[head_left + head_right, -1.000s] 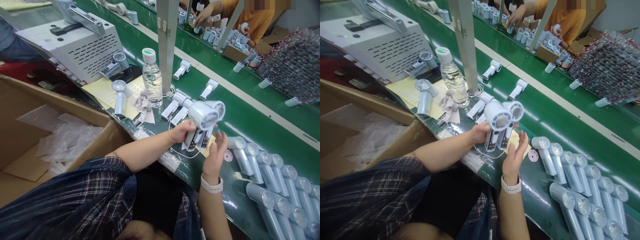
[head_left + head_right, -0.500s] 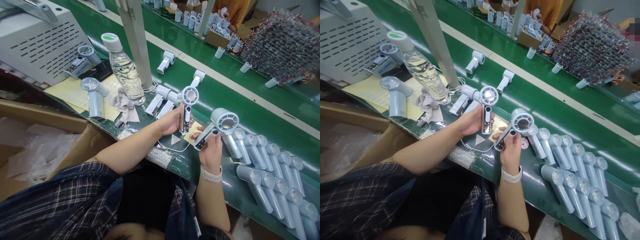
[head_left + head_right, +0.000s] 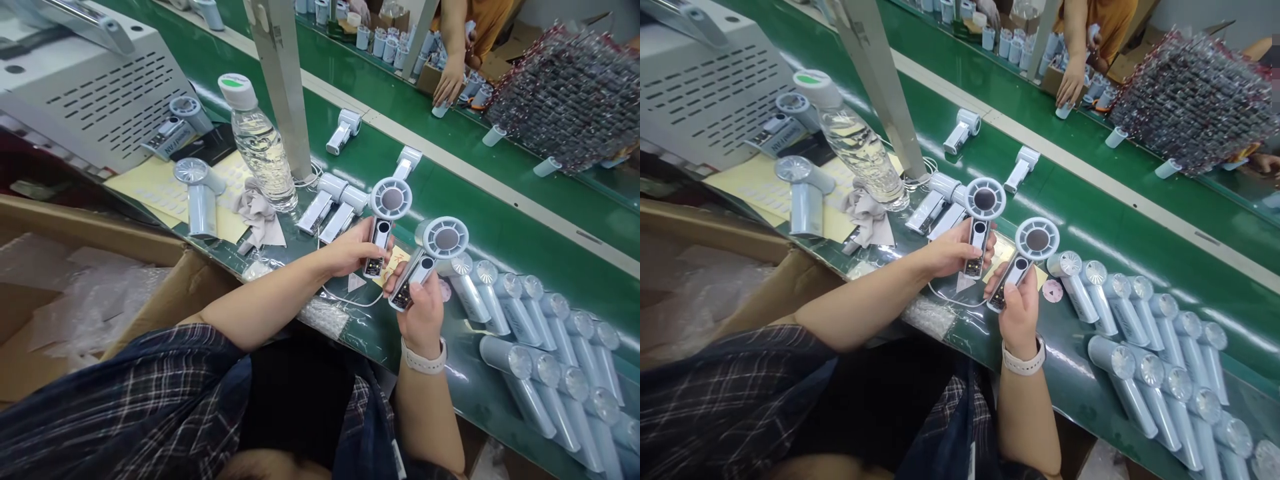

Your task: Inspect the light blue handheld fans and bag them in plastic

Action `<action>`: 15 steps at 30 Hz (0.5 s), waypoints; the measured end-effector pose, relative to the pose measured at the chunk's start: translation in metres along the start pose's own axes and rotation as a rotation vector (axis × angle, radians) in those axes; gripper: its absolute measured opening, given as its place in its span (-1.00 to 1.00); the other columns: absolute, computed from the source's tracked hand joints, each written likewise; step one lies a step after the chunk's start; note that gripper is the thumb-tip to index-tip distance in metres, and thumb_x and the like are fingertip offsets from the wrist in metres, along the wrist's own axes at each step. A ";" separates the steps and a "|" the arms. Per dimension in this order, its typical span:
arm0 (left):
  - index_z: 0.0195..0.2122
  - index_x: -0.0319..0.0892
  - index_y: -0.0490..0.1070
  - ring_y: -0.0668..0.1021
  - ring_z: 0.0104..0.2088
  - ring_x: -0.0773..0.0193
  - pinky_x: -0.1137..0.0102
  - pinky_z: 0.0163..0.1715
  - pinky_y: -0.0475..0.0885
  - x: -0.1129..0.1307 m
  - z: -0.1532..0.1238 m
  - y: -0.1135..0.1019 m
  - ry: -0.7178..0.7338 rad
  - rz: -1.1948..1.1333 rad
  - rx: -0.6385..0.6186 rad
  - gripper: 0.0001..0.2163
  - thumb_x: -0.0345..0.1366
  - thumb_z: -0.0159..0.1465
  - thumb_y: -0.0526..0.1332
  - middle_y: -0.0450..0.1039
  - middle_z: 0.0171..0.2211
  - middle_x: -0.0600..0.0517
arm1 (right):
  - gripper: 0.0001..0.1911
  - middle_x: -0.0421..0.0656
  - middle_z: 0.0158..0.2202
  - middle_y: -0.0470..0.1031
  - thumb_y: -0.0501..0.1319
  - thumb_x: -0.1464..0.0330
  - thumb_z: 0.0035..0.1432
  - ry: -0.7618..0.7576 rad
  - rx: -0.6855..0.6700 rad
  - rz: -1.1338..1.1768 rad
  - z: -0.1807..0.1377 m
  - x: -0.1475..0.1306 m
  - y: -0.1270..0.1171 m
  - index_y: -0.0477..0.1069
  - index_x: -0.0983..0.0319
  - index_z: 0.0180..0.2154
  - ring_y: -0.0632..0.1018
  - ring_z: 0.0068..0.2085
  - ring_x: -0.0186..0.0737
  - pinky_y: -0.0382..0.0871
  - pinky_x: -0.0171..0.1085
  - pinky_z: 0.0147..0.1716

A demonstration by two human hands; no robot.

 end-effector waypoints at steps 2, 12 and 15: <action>-0.13 -0.14 0.27 0.54 -0.38 0.34 0.35 -0.35 0.43 0.001 -0.002 0.005 -0.006 0.010 -0.043 -0.56 -0.35 0.05 0.47 0.41 -0.30 0.10 | -0.74 -0.17 -0.24 0.42 0.20 0.13 0.20 0.006 -0.004 -0.022 0.000 0.001 0.000 0.30 0.11 -0.13 0.49 -0.39 -0.21 0.51 -0.13 -0.35; -0.01 -0.19 0.37 0.55 -0.35 0.30 0.35 -0.32 0.44 0.004 -0.005 0.013 -0.008 0.036 -0.164 -0.51 -0.29 0.08 0.50 0.43 -0.26 0.02 | -0.76 -0.17 -0.26 0.46 0.23 0.18 0.21 0.014 0.026 0.064 0.003 0.004 -0.005 0.36 0.15 -0.14 0.47 -0.40 -0.23 0.49 -0.18 -0.38; 0.03 -0.18 0.36 0.55 -0.35 0.30 0.36 -0.33 0.44 0.004 -0.005 0.012 -0.014 0.034 -0.156 -0.47 -0.29 0.07 0.51 0.42 -0.26 0.02 | -0.79 -0.19 -0.27 0.46 0.24 0.20 0.23 0.009 0.024 0.119 0.002 0.006 -0.005 0.39 0.16 -0.16 0.47 -0.41 -0.26 0.49 -0.19 -0.38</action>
Point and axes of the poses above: each hand's wrist, its own z-axis towards the middle knuckle, its own y-axis out of the palm, x = y × z, the point moved 9 cm from there along z, towards the middle knuckle
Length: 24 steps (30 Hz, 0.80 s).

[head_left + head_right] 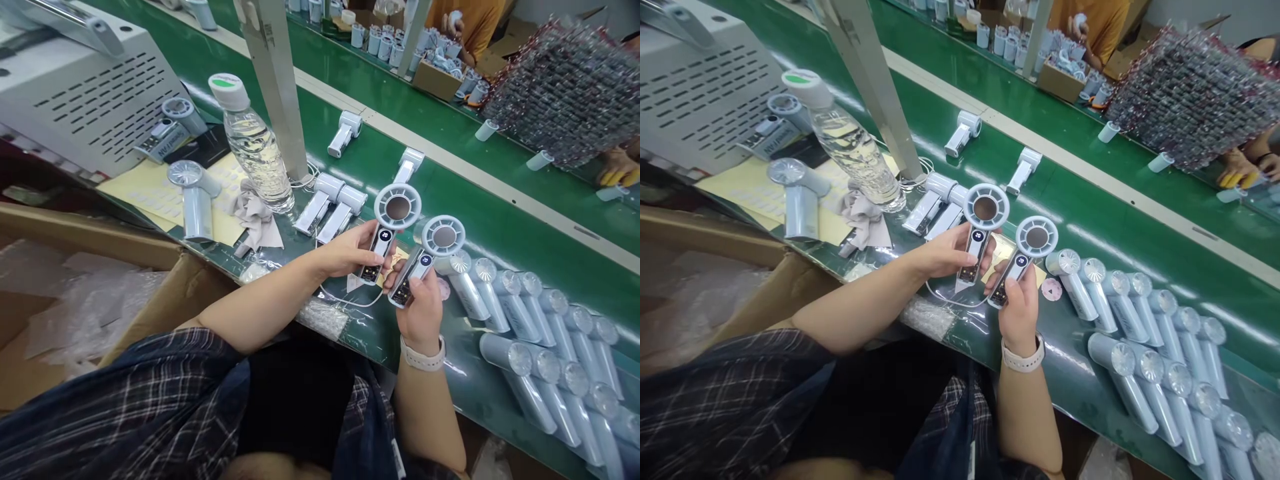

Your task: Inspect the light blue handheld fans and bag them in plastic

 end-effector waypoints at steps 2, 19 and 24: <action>0.02 -0.17 0.36 0.56 -0.35 0.29 0.35 -0.34 0.45 0.000 0.000 0.001 -0.008 -0.004 -0.010 -0.47 -0.27 0.06 0.51 0.42 -0.25 0.02 | -0.80 -0.19 -0.26 0.47 0.25 0.21 0.23 0.004 -0.005 0.013 0.000 0.000 0.000 0.40 0.15 -0.15 0.47 -0.42 -0.25 0.50 -0.18 -0.37; -0.11 -0.17 0.30 0.54 -0.42 0.32 0.37 -0.40 0.44 -0.002 0.005 -0.004 0.034 0.060 0.027 -0.55 -0.14 0.11 0.47 0.43 -0.33 0.07 | -0.78 -0.24 -0.35 0.46 0.22 0.17 0.24 0.009 0.008 0.050 -0.001 -0.003 0.004 0.37 0.17 -0.19 0.45 -0.54 -0.35 0.37 -0.33 -0.60; -0.14 -0.17 0.30 0.56 -0.42 0.29 0.36 -0.37 0.44 -0.004 0.006 -0.008 0.048 0.135 0.036 -0.56 -0.08 0.15 0.46 0.47 -0.39 0.05 | -0.78 -0.23 -0.35 0.46 0.22 0.18 0.22 0.032 0.008 0.082 0.000 -0.002 0.004 0.36 0.16 -0.17 0.45 -0.53 -0.33 0.40 -0.30 -0.58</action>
Point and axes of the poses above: each hand's wrist, its own z-axis towards the middle knuckle, its own y-axis out of the palm, x = y × z, the point moved 9 cm from there along z, towards the middle knuckle
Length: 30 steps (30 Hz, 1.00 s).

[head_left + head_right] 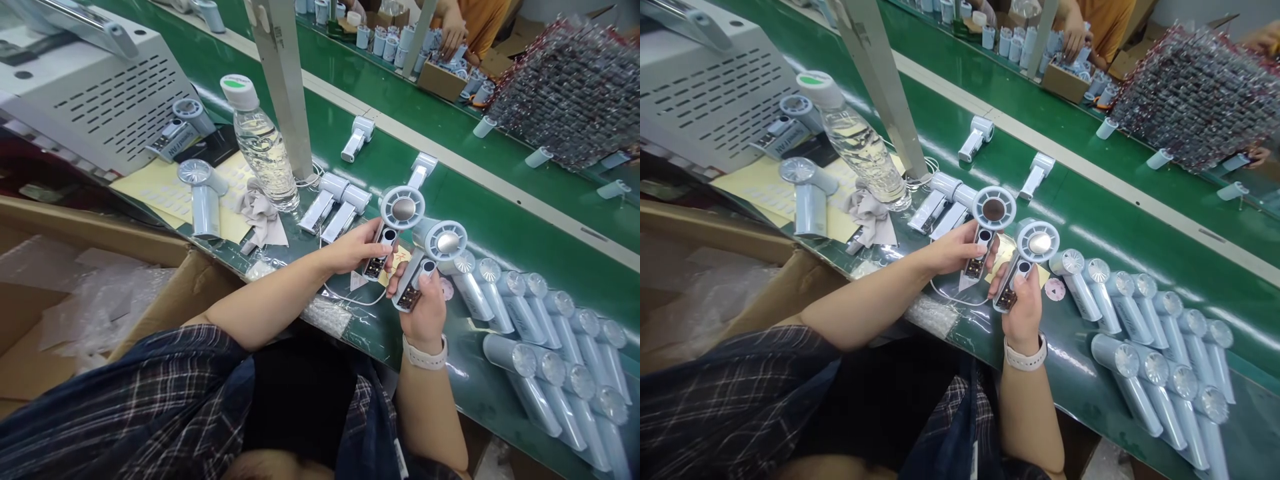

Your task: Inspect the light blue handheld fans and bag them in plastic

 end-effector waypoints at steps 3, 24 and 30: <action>-0.17 -0.19 0.32 0.60 -0.39 0.25 0.35 -0.34 0.47 0.001 0.000 0.001 0.003 0.003 -0.027 -0.61 -0.08 0.19 0.43 0.50 -0.39 0.01 | -0.78 -0.23 -0.34 0.46 0.22 0.17 0.22 0.015 -0.015 0.043 0.001 0.001 0.001 0.37 0.14 -0.17 0.46 -0.51 -0.30 0.42 -0.27 -0.57; 0.02 -0.18 0.27 0.54 0.07 -0.05 0.20 -0.02 0.44 0.007 -0.005 -0.027 0.048 0.363 0.311 -0.32 -0.09 -0.02 0.56 0.46 0.07 -0.19 | -0.63 -0.23 -0.43 0.46 0.24 -0.02 0.24 0.000 -0.001 0.046 0.003 -0.003 -0.002 0.40 0.14 -0.23 0.41 -0.60 -0.29 0.30 -0.29 -0.68; -0.05 -0.09 0.16 0.64 -0.37 0.14 0.28 -0.35 0.49 -0.005 -0.004 -0.014 0.005 0.017 0.135 -0.51 0.14 0.24 0.27 0.57 -0.28 -0.02 | -0.49 -0.13 -0.31 0.56 0.23 -0.15 0.21 0.039 0.069 0.065 0.005 0.001 -0.011 0.54 0.15 -0.23 0.57 -0.36 -0.15 0.58 -0.08 -0.32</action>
Point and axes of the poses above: each hand's wrist, its own z-axis towards the middle knuckle, its own y-axis out of the palm, x = y × z, the point moved 9 cm from there along z, towards the middle knuckle
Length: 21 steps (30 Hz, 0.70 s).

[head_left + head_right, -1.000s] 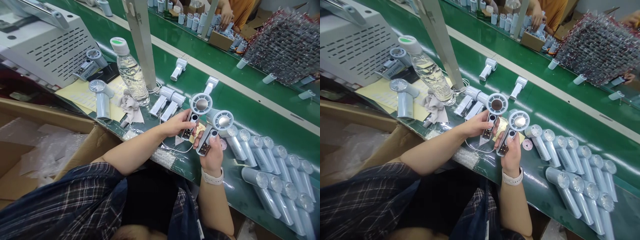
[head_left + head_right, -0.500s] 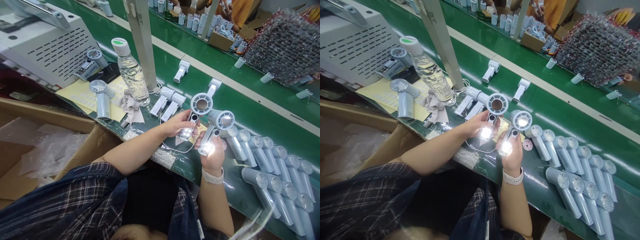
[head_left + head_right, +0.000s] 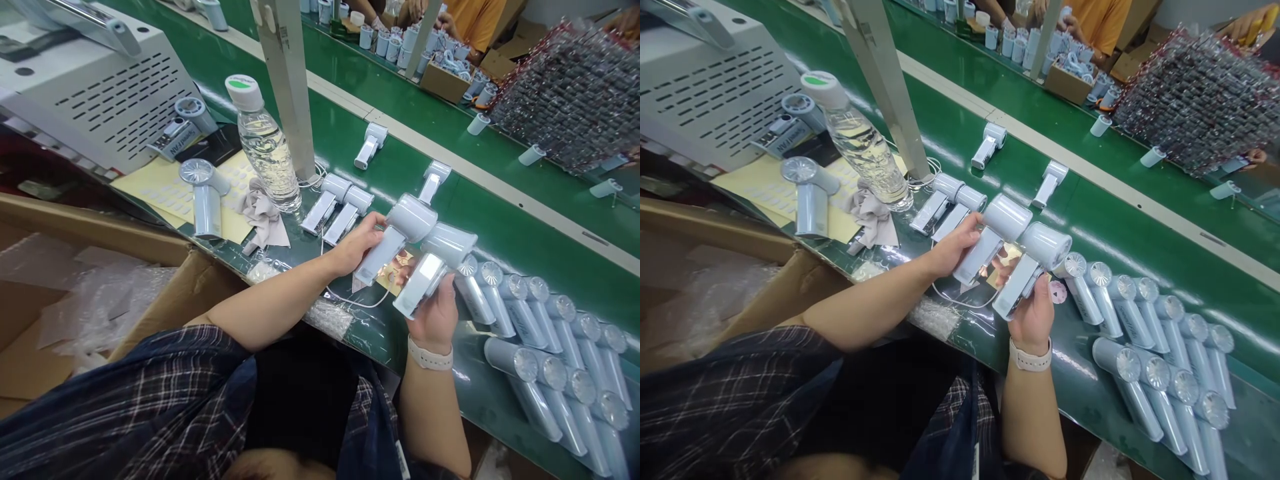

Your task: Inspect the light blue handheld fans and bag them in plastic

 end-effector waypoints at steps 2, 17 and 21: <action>-0.06 -0.07 0.15 0.65 -0.38 0.13 0.31 -0.40 0.50 -0.001 -0.001 0.004 -0.003 -0.035 -0.042 -0.53 0.11 0.24 0.29 0.57 -0.30 0.01 | -0.57 -0.13 -0.22 0.61 0.31 -0.09 0.18 -0.022 0.063 0.025 0.001 -0.002 -0.005 0.55 0.12 -0.17 0.62 -0.18 -0.06 0.60 0.00 -0.18; -0.01 -0.17 0.31 0.62 -0.30 0.20 0.27 -0.24 0.52 0.005 -0.004 0.020 -0.069 -0.141 -0.140 -0.38 -0.16 -0.01 0.58 0.53 -0.23 -0.03 | -0.69 -0.14 -0.18 0.60 0.25 0.06 0.17 -0.027 0.110 0.096 0.003 -0.005 -0.009 0.54 0.09 -0.16 0.60 -0.12 -0.05 0.55 0.04 -0.05; -0.10 -0.21 0.33 0.55 -0.39 0.31 0.34 -0.28 0.45 0.000 -0.005 0.017 -0.125 -0.145 -0.113 -0.46 -0.24 -0.01 0.58 0.46 -0.40 0.07 | -0.68 -0.15 -0.31 0.58 0.22 0.04 0.15 0.049 0.114 0.105 0.002 0.003 -0.012 0.51 0.12 -0.24 0.61 -0.23 -0.07 0.58 0.00 -0.17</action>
Point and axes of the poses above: each hand's wrist, its own z-axis towards the middle knuckle, its own y-axis out of the palm, x = y × z, the point moved 9 cm from there along z, towards the middle knuckle
